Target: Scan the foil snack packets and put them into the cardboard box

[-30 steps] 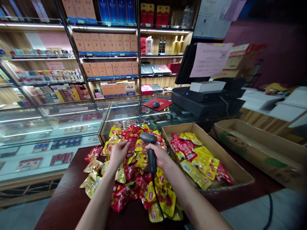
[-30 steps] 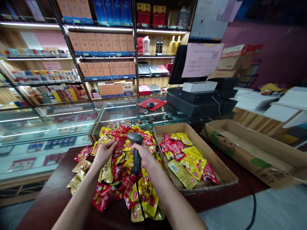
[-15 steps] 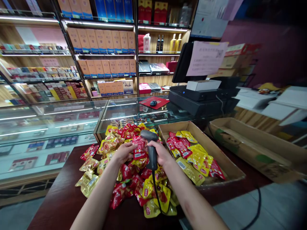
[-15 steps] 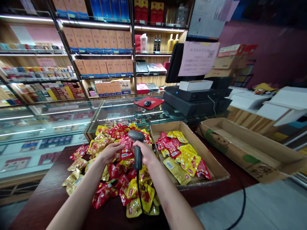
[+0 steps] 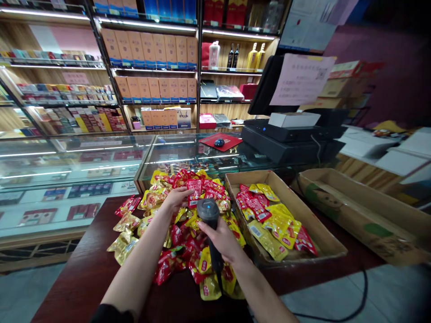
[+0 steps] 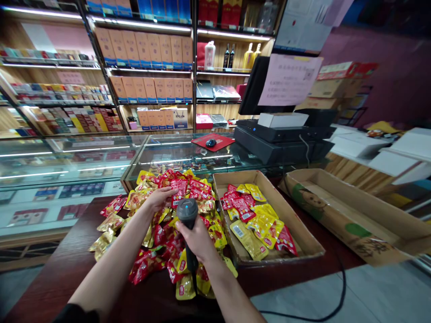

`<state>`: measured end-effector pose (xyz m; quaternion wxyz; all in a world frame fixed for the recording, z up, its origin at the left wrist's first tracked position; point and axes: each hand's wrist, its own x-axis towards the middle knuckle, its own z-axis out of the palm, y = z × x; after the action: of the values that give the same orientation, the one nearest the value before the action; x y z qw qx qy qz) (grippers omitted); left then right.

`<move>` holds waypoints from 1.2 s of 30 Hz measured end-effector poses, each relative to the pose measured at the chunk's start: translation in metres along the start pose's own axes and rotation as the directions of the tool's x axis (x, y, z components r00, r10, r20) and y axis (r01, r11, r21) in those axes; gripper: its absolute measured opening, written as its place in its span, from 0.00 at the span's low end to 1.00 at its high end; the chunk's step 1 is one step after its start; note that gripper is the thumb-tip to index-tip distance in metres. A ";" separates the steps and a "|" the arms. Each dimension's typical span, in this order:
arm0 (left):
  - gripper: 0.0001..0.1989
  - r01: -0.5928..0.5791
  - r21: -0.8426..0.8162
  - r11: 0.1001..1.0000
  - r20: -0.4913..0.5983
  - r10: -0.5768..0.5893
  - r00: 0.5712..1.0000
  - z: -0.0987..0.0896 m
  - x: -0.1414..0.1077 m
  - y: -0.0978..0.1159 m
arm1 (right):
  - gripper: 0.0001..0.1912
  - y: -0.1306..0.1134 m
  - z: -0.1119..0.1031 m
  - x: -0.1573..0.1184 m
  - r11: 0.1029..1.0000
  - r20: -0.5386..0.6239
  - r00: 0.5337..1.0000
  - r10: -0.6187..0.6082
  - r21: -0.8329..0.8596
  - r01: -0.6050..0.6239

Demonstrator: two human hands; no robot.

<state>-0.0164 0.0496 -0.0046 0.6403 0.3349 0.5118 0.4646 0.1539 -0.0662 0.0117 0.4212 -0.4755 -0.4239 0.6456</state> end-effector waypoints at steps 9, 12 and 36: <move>0.20 0.016 -0.027 1.000 -0.030 -0.016 0.999 0.005 0.008 -0.003 | 0.12 0.021 0.006 0.012 0.994 0.046 0.999 -0.030 -0.100 0.034; 0.21 0.022 -0.038 0.999 -0.032 -0.023 0.999 0.004 0.010 -0.002 | 0.12 0.023 0.011 0.010 0.995 0.053 0.999 -0.010 -0.103 0.016; 0.16 -0.003 -0.028 1.000 0.041 0.004 0.999 0.001 -0.002 0.001 | 0.10 -0.021 -0.004 0.030 0.992 -0.143 0.986 -0.089 0.075 0.100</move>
<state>-0.0154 0.0479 -0.0028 0.6545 0.3364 0.4913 0.4659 0.1550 -0.0310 0.0229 0.4989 -0.4811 -0.3887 0.6071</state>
